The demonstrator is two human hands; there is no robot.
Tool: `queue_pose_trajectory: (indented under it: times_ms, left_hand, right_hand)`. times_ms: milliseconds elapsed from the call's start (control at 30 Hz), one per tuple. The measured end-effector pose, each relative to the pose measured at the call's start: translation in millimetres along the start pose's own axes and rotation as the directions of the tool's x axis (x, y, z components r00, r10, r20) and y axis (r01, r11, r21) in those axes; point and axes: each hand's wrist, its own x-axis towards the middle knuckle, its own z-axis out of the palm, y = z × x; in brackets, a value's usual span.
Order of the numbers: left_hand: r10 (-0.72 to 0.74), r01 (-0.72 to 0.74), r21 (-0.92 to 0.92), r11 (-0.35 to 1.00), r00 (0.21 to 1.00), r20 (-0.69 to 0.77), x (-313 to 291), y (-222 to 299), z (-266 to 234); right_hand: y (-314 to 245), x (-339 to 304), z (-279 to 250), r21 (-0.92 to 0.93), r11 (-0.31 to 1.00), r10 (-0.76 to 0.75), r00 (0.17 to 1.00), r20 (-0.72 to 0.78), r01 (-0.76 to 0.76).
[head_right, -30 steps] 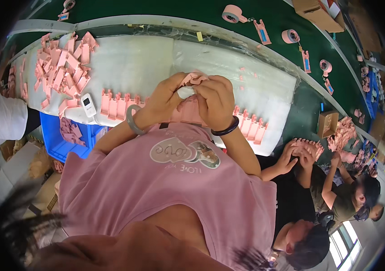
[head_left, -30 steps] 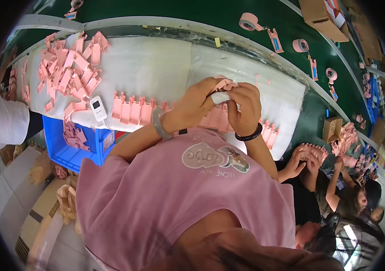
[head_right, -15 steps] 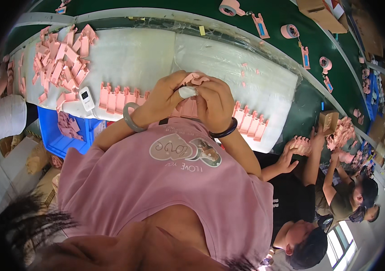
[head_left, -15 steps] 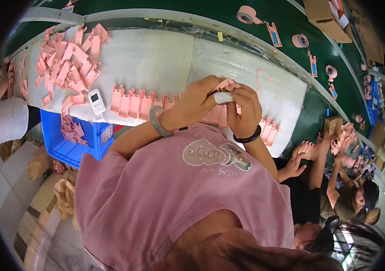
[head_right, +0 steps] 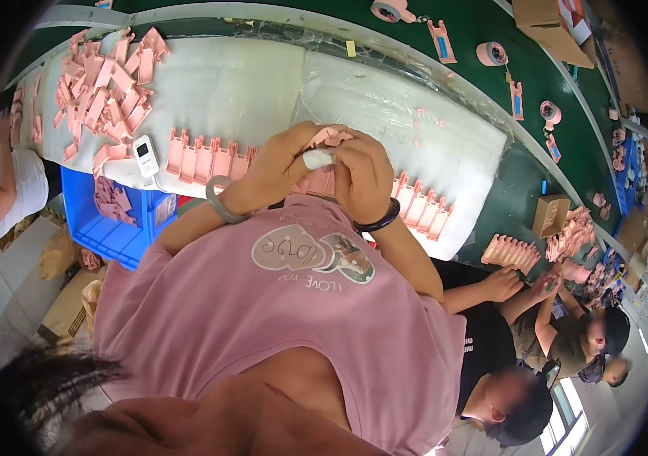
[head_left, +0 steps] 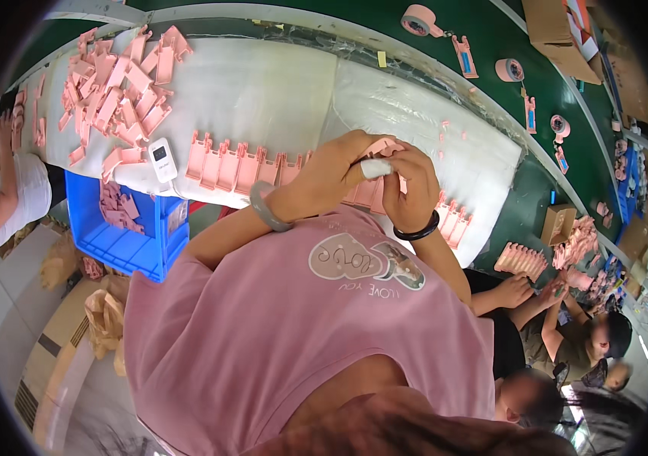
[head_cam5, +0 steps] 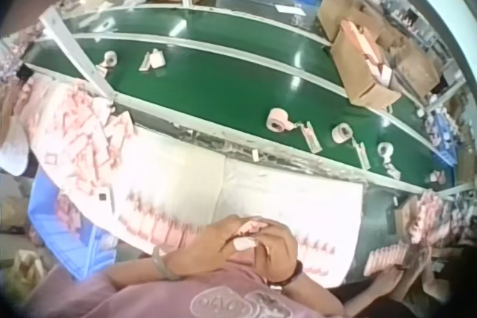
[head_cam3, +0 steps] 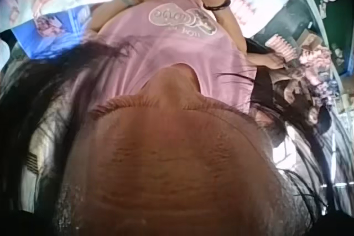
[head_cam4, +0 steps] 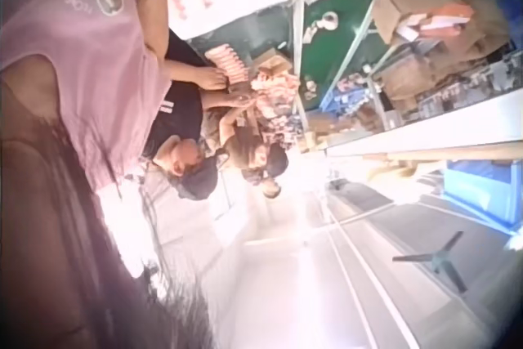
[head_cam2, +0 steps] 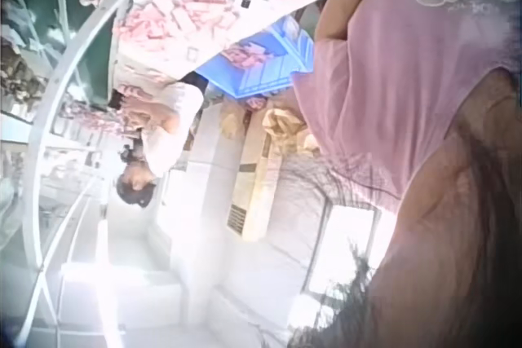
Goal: Assembling small pink portable fans on a factory assembly line.
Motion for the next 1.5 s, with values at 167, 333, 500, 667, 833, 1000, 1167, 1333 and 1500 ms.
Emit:
queue_pose_trajectory:
  times_ms: [167, 333, 500, 667, 833, 1000, 1167, 1333, 1500]
  left_hand:
    - [0.096, -0.103, 0.123, 0.987, 0.994, 0.057, -5, -5, -2]
    - [0.129, -0.133, 0.139, 0.981, 0.991, 0.040, -8, -3, -1]
    - [0.130, -0.131, 0.176, 0.976, 0.991, 0.018, -10, -2, 2]
    - [0.143, -0.144, 0.107, 0.984, 0.990, 0.011, -15, 4, 4]
    - [0.042, -0.038, 0.056, 0.998, 0.997, -0.066, -22, -3, 10]
    - [-0.006, 0.009, 0.064, 0.998, 0.999, -0.044, -19, 0, 6]
    - [-0.015, 0.015, 0.019, 1.000, 1.000, -0.002, -18, 3, 2]
    - [0.064, -0.077, 0.135, 0.988, 0.993, 0.100, -18, -3, -2]
    - [0.093, -0.109, 0.137, 0.985, 0.989, 0.113, -21, -13, -2]
  right_hand:
    - [-5, -4, -2, 0.022, 0.999, 0.038, 0.999, -0.020, -0.038]
    - [-10, -7, -1, 0.042, 0.997, 0.066, 0.997, -0.045, -0.064]
    - [-18, -7, 1, 0.006, 0.996, 0.088, 0.993, -0.077, -0.088]
    - [-20, -20, 3, 0.021, 0.998, 0.069, 0.994, -0.087, -0.067]
    - [-27, -19, 6, 0.012, 0.997, 0.084, 0.990, -0.115, -0.083]
    - [-23, -17, 12, 0.023, 0.995, 0.095, 0.990, -0.106, -0.093]
    - [-20, -16, 7, 0.072, 0.990, 0.125, 0.990, -0.063, -0.120]
    - [-18, -19, 6, 0.133, 0.985, 0.114, 0.992, -0.044, -0.108]
    - [-20, -20, 5, 0.118, 0.989, 0.100, 0.994, -0.039, -0.094]
